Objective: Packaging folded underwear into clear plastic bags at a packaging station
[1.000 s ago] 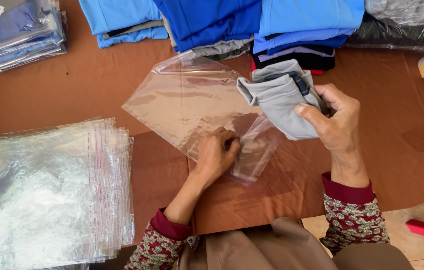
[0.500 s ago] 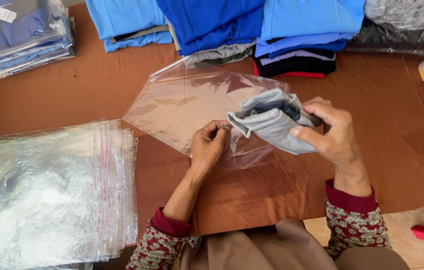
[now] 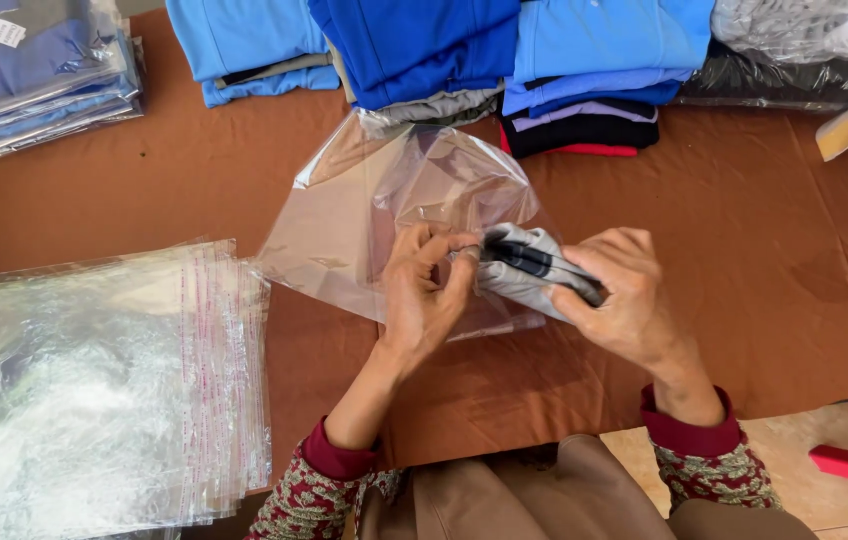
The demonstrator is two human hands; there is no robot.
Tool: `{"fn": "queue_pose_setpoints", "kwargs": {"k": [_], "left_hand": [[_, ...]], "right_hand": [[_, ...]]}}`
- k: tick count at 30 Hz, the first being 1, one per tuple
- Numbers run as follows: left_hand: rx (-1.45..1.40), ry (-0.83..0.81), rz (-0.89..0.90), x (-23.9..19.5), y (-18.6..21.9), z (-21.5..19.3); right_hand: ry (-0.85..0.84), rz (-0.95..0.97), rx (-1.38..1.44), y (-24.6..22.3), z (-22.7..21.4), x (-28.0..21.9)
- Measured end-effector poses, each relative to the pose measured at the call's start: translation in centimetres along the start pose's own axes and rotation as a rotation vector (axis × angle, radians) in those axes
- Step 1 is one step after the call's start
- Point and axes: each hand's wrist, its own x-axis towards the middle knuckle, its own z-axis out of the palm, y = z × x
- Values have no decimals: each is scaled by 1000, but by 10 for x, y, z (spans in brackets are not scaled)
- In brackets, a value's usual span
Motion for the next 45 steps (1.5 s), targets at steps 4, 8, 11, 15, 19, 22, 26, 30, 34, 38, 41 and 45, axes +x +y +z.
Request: {"fn": "queue_pose_setpoints", "kwargs": {"k": [4,8,11,15,19,22,26,30,34,38,41,45], "left_hand": [[53,3,136,1,5,4],[32,3,155,1,8,5],[16,-6,148,1,2,6],[-54,-48,91,0,0,10],[-47,-71,111,5,12,3],[-40,-87,128,7,17,2],[-60,-150,174,3,19,6],[-70,-220,208,-2,26,9],[-100,-248,221,-5,28,13],[-87,-296,278,-10,27,20],[-57,-325,320,-14,30,20],[-14,-334,376,-16,26,23]], "right_hand": [[62,27,-182,-9,15,-3],[131,308,6,-3,30,-16],[185,464,86,-7,25,-16],[166,302,108,11,40,-29],[64,114,-20,-25,12,-1],[16,19,-181,-16,12,-6],[101,228,15,-21,10,-9],[173,616,459,-34,18,-13],[87,449,236,-30,20,-18],[57,193,53,-50,19,0],[111,304,136,-59,21,6],[54,325,224,-56,29,3]]}}
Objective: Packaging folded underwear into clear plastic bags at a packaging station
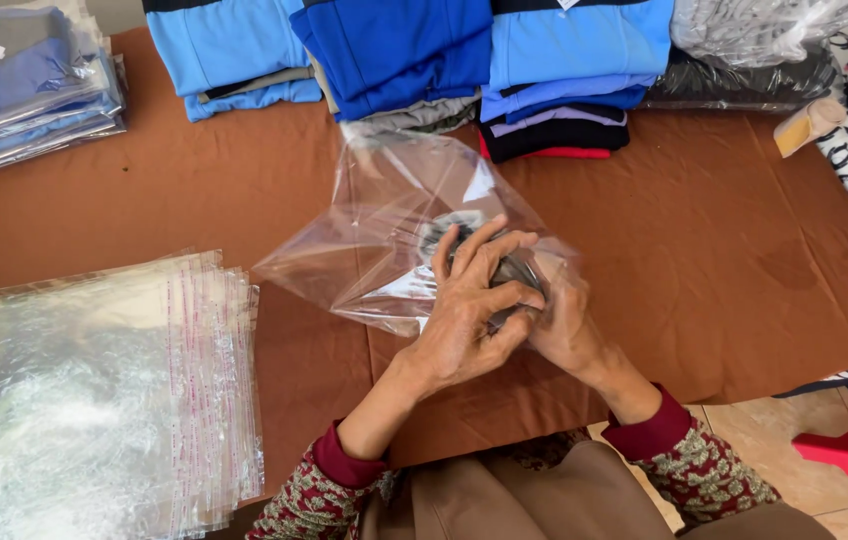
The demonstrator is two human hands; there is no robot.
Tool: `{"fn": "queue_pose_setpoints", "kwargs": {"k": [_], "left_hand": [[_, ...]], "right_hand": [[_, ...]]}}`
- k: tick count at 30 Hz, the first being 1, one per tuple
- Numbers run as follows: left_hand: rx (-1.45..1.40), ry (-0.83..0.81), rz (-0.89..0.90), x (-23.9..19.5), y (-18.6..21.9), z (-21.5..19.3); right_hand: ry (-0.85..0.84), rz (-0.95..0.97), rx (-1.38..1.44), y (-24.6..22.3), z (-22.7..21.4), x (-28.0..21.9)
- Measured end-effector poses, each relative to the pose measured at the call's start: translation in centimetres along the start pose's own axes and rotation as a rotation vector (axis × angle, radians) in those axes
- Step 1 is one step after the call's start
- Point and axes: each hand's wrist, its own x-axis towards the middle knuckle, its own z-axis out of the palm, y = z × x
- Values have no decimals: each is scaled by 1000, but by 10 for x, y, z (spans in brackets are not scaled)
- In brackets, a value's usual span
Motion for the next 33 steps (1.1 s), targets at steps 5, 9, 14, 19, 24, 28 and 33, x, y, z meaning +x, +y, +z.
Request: {"fn": "queue_pose_setpoints", "kwargs": {"k": [5,9,14,19,24,28,33], "left_hand": [[22,-6,32,-1,-4,3],[33,-19,57,-5,-2,8],[6,2,65,-7,2,11],[-10,-23,117,-15,0,26],[81,-17,163,-19,-7,31],[160,30,52,2,-25,-11],[475,-40,-366,1,-70,-66]], "right_hand": [[22,237,146,36,6,10],[-76,-36,245,15,-6,17],[-82,-43,183,28,-6,10],[-76,-55,100,40,-3,11],[-75,-80,2,46,14,22],[-74,-89,-46,56,13,16],[-135,-128,-191,63,3,11]]}}
